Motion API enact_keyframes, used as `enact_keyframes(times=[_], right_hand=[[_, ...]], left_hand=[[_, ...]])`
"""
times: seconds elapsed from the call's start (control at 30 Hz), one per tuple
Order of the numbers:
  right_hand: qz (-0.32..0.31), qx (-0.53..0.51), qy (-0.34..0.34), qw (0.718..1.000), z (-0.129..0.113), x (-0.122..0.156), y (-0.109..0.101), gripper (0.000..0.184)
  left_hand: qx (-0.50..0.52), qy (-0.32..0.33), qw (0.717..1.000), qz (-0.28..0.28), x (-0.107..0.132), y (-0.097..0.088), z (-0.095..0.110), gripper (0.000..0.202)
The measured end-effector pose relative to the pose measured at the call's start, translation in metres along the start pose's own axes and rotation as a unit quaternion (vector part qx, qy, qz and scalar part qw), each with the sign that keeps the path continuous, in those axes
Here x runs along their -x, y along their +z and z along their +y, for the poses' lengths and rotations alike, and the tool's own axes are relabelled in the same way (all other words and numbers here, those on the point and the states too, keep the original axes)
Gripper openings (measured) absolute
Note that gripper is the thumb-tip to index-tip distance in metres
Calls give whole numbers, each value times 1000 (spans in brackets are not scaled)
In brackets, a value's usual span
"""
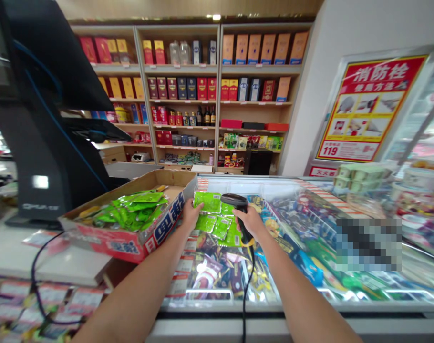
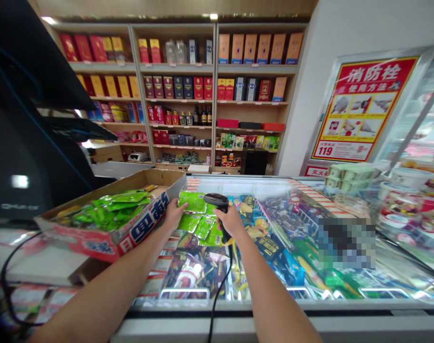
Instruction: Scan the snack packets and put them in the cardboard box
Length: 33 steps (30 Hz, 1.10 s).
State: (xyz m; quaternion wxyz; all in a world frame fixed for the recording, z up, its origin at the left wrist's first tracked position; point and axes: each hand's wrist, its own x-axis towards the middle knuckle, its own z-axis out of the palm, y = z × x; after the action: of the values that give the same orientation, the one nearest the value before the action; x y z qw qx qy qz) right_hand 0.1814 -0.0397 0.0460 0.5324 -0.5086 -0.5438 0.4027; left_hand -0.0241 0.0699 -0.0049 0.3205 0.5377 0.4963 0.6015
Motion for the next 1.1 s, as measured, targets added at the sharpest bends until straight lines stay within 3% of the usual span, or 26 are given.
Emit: enact_keyframes(times=[0.43, 0.53, 0.63, 0.73, 0.83, 0.97, 1.1], right_hand=[[-5, 14, 23, 1000, -2, 1, 1, 25], [1, -6, 15, 1000, -1, 1, 4, 22], [4, -31, 9, 999, -9, 1, 11, 21], [-14, -42, -6, 999, -30, 1, 23, 23], [-44, -63, -19, 997, -54, 1, 42, 23], [-86, -76, -30, 993, -71, -3, 69, 22], [-107, -76, -36, 991, -70, -7, 86, 21]], left_hand=[[-18, 0, 1000, 8, 4, 1, 6, 20], [-17, 20, 1000, 11, 7, 4, 20, 18], [-19, 52, 998, 22, 9, 2, 49, 21], [-32, 88, 993, 71, 3, -14, 83, 34], [-15, 137, 978, 155, -10, -45, 106, 50], [39, 152, 955, 251, -25, -86, 110, 73], [42, 123, 936, 326, -19, -102, 112, 76]])
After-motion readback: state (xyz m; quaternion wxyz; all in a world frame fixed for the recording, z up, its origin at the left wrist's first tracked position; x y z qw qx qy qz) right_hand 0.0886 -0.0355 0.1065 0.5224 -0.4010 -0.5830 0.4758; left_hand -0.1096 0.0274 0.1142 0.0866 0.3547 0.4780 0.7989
